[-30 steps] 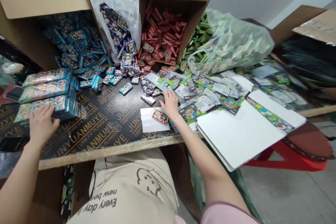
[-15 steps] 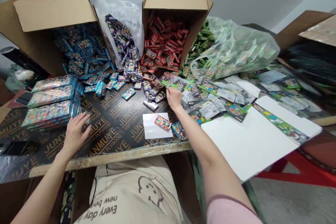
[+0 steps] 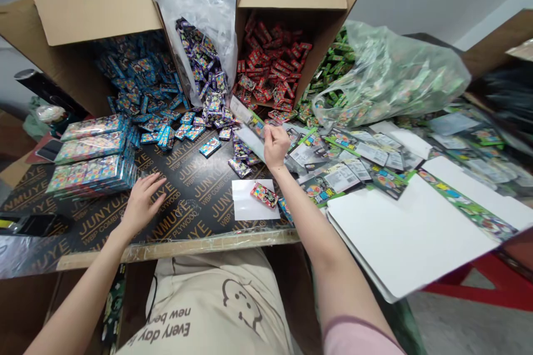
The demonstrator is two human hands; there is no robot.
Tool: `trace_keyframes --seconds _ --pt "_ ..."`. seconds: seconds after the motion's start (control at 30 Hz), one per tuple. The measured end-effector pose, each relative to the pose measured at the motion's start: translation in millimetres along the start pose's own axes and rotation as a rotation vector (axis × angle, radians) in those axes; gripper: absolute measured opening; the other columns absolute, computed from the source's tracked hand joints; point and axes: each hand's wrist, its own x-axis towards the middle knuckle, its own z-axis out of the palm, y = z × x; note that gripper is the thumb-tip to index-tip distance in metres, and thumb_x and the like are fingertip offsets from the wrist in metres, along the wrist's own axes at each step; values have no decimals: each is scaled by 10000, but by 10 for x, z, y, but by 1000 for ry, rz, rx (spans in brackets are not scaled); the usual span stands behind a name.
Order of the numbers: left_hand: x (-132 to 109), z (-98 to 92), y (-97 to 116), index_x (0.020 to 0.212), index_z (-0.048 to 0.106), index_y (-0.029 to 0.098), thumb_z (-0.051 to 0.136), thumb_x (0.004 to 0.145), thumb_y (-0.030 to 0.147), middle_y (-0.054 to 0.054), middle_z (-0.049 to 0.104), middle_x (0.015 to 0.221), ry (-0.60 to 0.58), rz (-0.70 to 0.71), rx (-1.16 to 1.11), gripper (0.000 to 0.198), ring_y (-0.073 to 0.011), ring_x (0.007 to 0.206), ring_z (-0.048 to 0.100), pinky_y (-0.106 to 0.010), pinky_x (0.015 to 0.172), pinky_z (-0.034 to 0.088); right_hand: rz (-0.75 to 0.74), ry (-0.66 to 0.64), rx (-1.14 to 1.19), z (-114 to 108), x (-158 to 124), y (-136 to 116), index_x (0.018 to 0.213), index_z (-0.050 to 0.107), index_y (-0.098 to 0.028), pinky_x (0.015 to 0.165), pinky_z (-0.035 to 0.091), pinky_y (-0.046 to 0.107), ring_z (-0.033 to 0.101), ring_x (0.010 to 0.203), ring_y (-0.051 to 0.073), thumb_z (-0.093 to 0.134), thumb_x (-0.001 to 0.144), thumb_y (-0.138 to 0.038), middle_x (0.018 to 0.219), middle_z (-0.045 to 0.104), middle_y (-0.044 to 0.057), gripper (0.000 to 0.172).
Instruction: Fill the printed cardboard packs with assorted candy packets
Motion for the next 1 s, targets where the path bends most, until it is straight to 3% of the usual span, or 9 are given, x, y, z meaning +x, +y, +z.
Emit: trace_keyframes --seconds 0.1,0.23,0.3,0.37,0.47,0.57,0.7,0.83,1.0 --pt "122 65 171 1242 581 168 578 859 419 -143 592 1274 24 -137 -279 458 -295 1205 534 -512 1071 369 192 21 293 42 -50 -347 774 648 -170 710 455 290 558 691 157 518 878 -488 718 628 21 359" --pt "315 122 544 1422 371 183 554 870 494 -166 530 1350 130 -262 -544 659 -277 1225 528 -470 1048 400 394 -297 566 74 -395 -837 756 633 -173 579 418 246 507 587 126 576 830 -509 650 592 -8 349" --pt "370 63 731 1455 308 174 627 814 525 -198 354 1483 284 -230 -323 797 -325 1363 355 -526 1121 265 294 -511 530 14 -572 -1020 735 642 -170 579 401 240 513 592 127 567 851 -472 635 597 -6 332" --pt "376 -48 868 1414 390 160 722 736 502 -213 318 1496 267 -162 -71 829 -376 1397 261 -575 1134 159 56 -790 428 -86 -688 -1143 690 648 -169 570 374 234 509 567 122 551 880 -411 594 591 -7 323" --pt "303 -197 940 1105 662 153 740 736 395 -145 652 1102 -175 -70 -56 448 -337 1099 570 -503 1035 338 -332 -1147 341 -221 -765 -1241 707 673 -180 551 361 229 525 541 115 514 921 -324 591 616 -1 304" --pt "187 -214 905 720 691 132 603 841 365 0 586 603 -528 -146 -355 277 -178 628 571 -297 715 447 -469 -895 259 -258 -814 -1288 865 694 -199 655 436 275 600 697 166 563 905 -338 757 675 43 195" --pt "80 -132 880 897 710 112 530 884 367 -8 649 730 -351 -309 -782 312 -170 682 570 -245 644 414 -383 -345 129 -214 -930 -1334 953 656 -219 778 463 374 590 845 234 706 798 -375 870 651 74 225" --pt "47 -115 932 1142 668 141 572 873 347 -69 697 1040 -310 -288 -1004 352 -232 964 615 -300 858 453 -236 -436 231 -161 -1011 -1365 977 599 -211 742 475 351 586 844 223 729 771 -390 892 634 55 302" --pt "18 -110 935 1141 681 164 548 892 343 -76 700 1069 -321 -231 -987 334 -245 1004 621 -343 922 449 -116 -619 271 -214 -885 -1419 745 584 -206 675 429 317 536 736 188 753 730 -421 753 581 14 274"
